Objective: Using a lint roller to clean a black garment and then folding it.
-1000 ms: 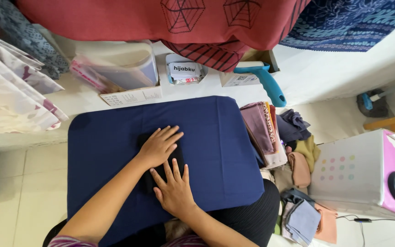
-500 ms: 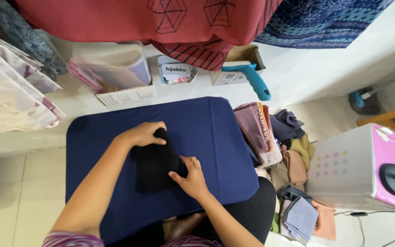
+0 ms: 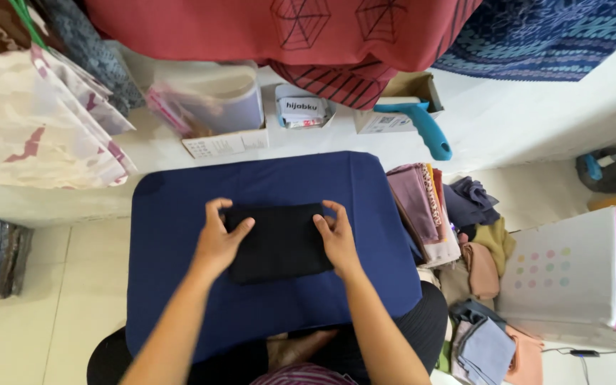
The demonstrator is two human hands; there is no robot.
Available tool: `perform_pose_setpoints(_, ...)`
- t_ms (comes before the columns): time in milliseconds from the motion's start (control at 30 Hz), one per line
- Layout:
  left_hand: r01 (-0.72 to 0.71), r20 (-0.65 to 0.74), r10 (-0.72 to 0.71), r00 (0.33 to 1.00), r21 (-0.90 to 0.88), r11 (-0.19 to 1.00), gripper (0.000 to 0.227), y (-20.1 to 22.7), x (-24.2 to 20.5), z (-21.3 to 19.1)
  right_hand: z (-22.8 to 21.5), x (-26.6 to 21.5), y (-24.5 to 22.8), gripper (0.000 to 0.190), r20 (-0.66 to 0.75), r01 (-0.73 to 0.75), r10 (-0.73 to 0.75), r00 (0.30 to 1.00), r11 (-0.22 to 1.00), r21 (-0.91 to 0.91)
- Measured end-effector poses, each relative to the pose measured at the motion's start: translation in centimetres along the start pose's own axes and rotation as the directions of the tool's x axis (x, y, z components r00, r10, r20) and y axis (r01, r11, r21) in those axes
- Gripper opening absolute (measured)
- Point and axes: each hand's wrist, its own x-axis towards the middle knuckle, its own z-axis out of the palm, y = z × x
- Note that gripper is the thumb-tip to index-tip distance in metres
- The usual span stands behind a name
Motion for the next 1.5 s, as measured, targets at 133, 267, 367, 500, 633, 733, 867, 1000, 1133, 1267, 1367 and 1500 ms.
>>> perform_pose_setpoints(133, 0.157, -0.082, -0.168, 0.982, -0.119, 0.980, 0.070, -6.3, 2.1, 4.9, -1.2, 1.1, 1.9, 0.041, 0.047, 0.103, -0.092, 0.995, 0.842, -0.529)
perform_pose_setpoints(267, 0.110, -0.153, -0.123, 0.981, -0.089, 0.990, 0.079, -6.8, 1.5, 5.6, -1.4, 0.8, 1.2, 0.047, 0.114, 0.263, -0.268, 0.957, 0.626, -0.734)
perform_pose_setpoints(367, -0.010, -0.255, 0.028, 0.967, 0.073, 0.997, 0.066, -7.5, 0.1, 5.9, -1.2, -0.8, -0.9, 0.051, 0.090, 0.149, -0.134, 0.987, 0.544, -0.826)
perform_pose_setpoints(500, 0.095, -0.190, -0.055, 0.980, 0.207, 0.974, 0.059, -5.6, -3.8, 4.6, -1.8, -2.6, 0.3, 0.051, 0.054, 0.087, -0.096, 0.994, 0.377, -0.922)
perform_pose_setpoints(633, 0.201, -0.067, -0.192, 0.979, 0.186, 0.962, 0.058, -4.3, -5.8, 3.9, -1.4, -4.6, 0.9, 0.048, 0.071, 0.199, -0.307, 0.949, 0.407, -0.891)
perform_pose_setpoints(733, 0.215, -0.048, -0.210, 0.977, 0.172, 0.961, 0.057, -4.9, -6.1, 4.2, -1.6, -5.1, 2.2, 0.045, 0.121, 0.261, -0.437, 0.891, 0.276, -0.925)
perform_pose_setpoints(867, 0.245, -0.025, -0.244, 0.969, 0.164, 0.956, 0.056, -4.6, -6.0, 3.8, -1.8, -4.8, 1.3, 0.052, 0.094, 0.236, -0.343, 0.935, 0.402, -0.885)
perform_pose_setpoints(1000, 0.296, 0.037, -0.297, 0.954, -0.281, 0.913, 0.059, -4.6, -5.0, 3.1, -1.3, -4.9, -2.3, 0.048, 0.066, 0.184, -0.236, 0.969, 0.519, -0.835)
perform_pose_setpoints(1133, 0.233, 0.091, -0.241, 0.966, -0.709, 0.666, 0.064, -5.3, -3.1, 3.5, 0.9, -4.9, -5.3, 0.066, 0.393, 0.562, -0.476, 0.787, 0.288, -0.776)
perform_pose_setpoints(1267, 0.107, 0.017, -0.153, 0.988, -0.795, 0.598, 0.065, -3.9, -1.1, 3.6, 4.3, -4.7, -6.6, 0.090, 0.811, 0.818, -0.165, 0.561, 0.261, -0.513)
perform_pose_setpoints(1367, 0.034, -0.041, -0.124, 0.991, -0.838, 0.545, 0.059, -5.9, 2.0, 4.0, 4.9, -1.7, -8.2, 0.064, 0.796, 0.725, 0.032, 0.604, 0.391, -0.567)
perform_pose_setpoints(1500, 0.057, -0.055, -0.181, 0.982, -0.826, 0.561, 0.031, -8.5, 3.3, 2.1, 6.4, 1.9, -12.3, 0.048, 0.788, 0.728, 0.032, 0.615, 0.360, -0.583)
